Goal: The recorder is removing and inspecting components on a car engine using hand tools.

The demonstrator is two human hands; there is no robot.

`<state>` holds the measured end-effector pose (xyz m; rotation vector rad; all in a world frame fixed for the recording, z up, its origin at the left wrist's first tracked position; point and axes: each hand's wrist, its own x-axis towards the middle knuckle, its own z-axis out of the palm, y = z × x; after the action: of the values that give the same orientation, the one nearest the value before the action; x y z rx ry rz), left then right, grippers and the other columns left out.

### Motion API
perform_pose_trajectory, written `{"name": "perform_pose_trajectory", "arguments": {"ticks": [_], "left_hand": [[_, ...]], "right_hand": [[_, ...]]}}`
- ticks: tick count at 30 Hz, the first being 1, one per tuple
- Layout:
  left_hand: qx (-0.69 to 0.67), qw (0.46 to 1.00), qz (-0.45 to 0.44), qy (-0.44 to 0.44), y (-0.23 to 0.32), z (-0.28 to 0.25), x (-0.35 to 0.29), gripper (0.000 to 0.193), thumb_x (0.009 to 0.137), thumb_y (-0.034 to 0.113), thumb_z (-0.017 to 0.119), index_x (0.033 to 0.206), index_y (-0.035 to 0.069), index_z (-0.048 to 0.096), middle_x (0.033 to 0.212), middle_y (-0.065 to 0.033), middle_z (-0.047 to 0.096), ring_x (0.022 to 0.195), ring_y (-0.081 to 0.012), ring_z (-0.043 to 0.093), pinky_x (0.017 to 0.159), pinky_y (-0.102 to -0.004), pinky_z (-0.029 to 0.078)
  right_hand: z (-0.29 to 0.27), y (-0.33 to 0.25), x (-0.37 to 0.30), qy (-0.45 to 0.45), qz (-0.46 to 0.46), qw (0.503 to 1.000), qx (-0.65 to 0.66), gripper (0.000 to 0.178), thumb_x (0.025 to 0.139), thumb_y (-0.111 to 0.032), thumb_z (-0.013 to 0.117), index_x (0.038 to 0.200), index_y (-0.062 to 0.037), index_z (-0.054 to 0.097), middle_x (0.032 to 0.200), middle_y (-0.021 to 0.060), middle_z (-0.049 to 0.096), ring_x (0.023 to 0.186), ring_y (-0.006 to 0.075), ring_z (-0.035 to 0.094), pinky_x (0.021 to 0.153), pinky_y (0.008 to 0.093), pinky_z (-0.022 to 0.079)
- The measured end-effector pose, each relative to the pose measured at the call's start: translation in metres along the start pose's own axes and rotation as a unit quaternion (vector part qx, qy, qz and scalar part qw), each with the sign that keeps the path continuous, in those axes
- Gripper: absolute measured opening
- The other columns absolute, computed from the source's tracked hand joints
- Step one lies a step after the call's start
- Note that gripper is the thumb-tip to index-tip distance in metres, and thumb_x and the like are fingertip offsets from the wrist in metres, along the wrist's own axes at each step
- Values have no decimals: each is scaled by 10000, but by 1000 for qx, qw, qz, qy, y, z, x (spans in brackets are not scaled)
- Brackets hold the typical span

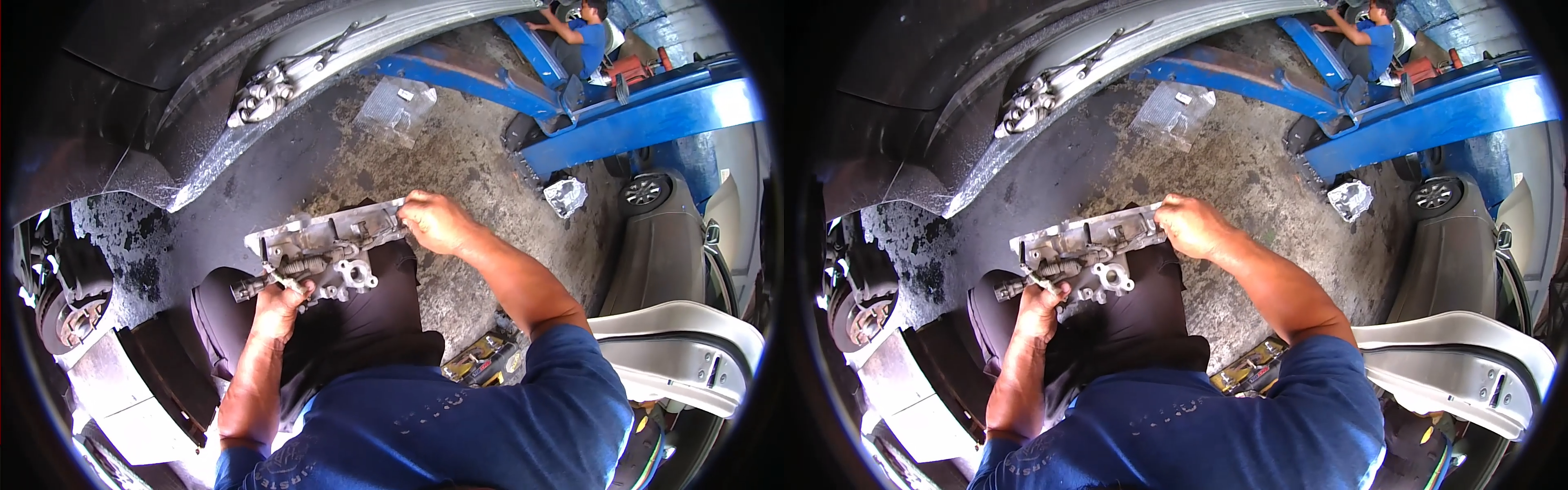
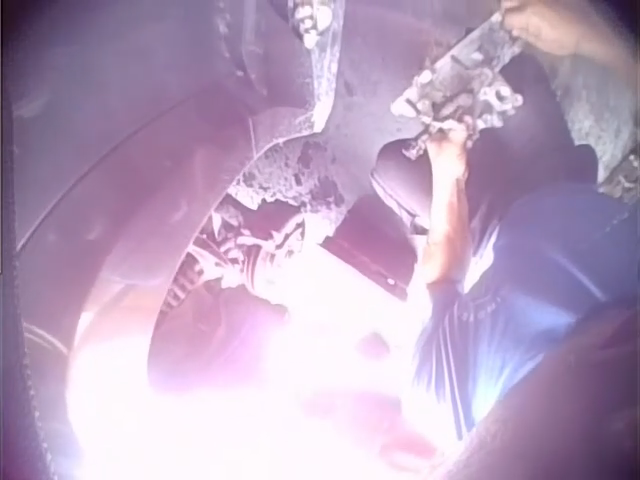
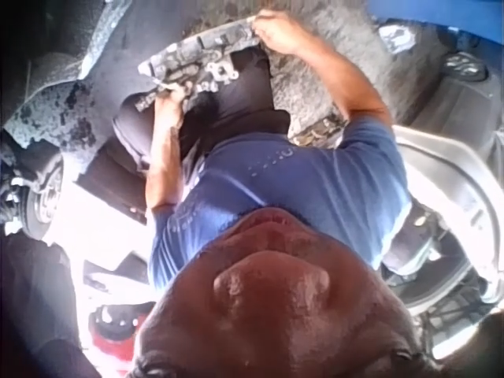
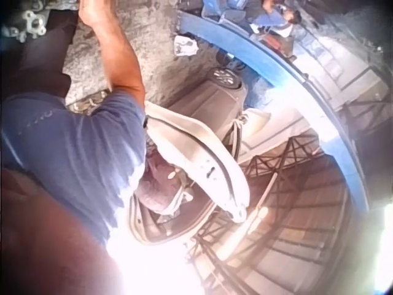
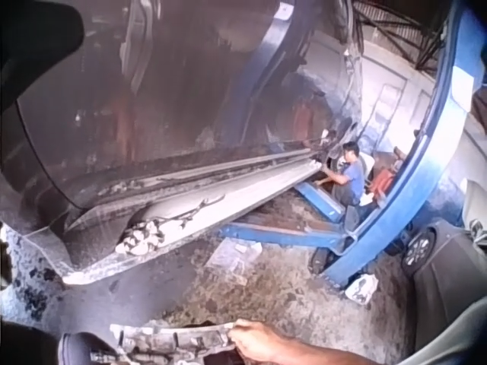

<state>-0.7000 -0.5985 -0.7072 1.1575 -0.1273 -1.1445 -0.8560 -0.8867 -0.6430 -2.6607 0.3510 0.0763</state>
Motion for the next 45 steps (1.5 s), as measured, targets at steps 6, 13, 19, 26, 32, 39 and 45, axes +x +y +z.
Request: {"name": "perform_pose_trajectory", "arguments": {"ticks": [6,13,19,26,32,39,45], "left_hand": [[0,1000,-7,17,-3,-3,1,634,674,263,855,1196,-9,620,1142,-57,656,1056,-177,573,920,-318,420],[27,999,-28,26,-7,-2,9,535,736,170,800,1200,-13,606,1148,-87,660,1070,-206,595,969,-343,437],[-17,1000,-6,24,-9,-4,17,655,734,53,810,1293,17,471,1127,-87,648,1039,-195,612,934,-341,488],[-18,999,-17,29,-7,-1,15,590,730,124,826,1237,14,545,1115,-77,660,1035,-192,603,935,-337,464],[-22,999,15,21,-8,9,17,550,753,103,804,1239,-9,572,1127,-89,665,1057,-207,602,949,-337,456],[-71,997,-22,5,-7,4,18,722,733,0,804,1323,71,393,1192,-93,586,1107,-194,573,928,-348,510],[-70,997,-19,19,-7,5,18,744,739,-22,791,1346,66,371,1145,-77,579,1043,-191,596,881,-328,537]], "right_hand": [[1,-2,7,-41,2,999,6,124,884,-106,607,964,-19,645,948,160,615,916,350,629,783,452,532],[13,0,7,3,77,997,-20,143,901,-152,618,918,-10,620,857,193,647,813,388,658,729,472,537],[10,-7,19,-41,162,981,-98,243,945,-271,578,985,-37,633,898,183,668,814,404,655,732,494,531],[20,3,16,75,52,996,17,280,935,-306,577,897,-38,652,860,207,669,804,412,651,730,497,527],[19,39,24,32,224,961,160,201,916,-229,677,916,-41,605,753,78,635,696,185,609,639,343,502],[-9,-4,56,54,73,797,597,159,915,58,575,1045,-26,613,1027,108,667,786,173,649,703,315,554],[-2,-62,88,-101,88,859,495,133,935,13,589,1061,14,631,964,91,686,768,132,649,618,255,535]]}}
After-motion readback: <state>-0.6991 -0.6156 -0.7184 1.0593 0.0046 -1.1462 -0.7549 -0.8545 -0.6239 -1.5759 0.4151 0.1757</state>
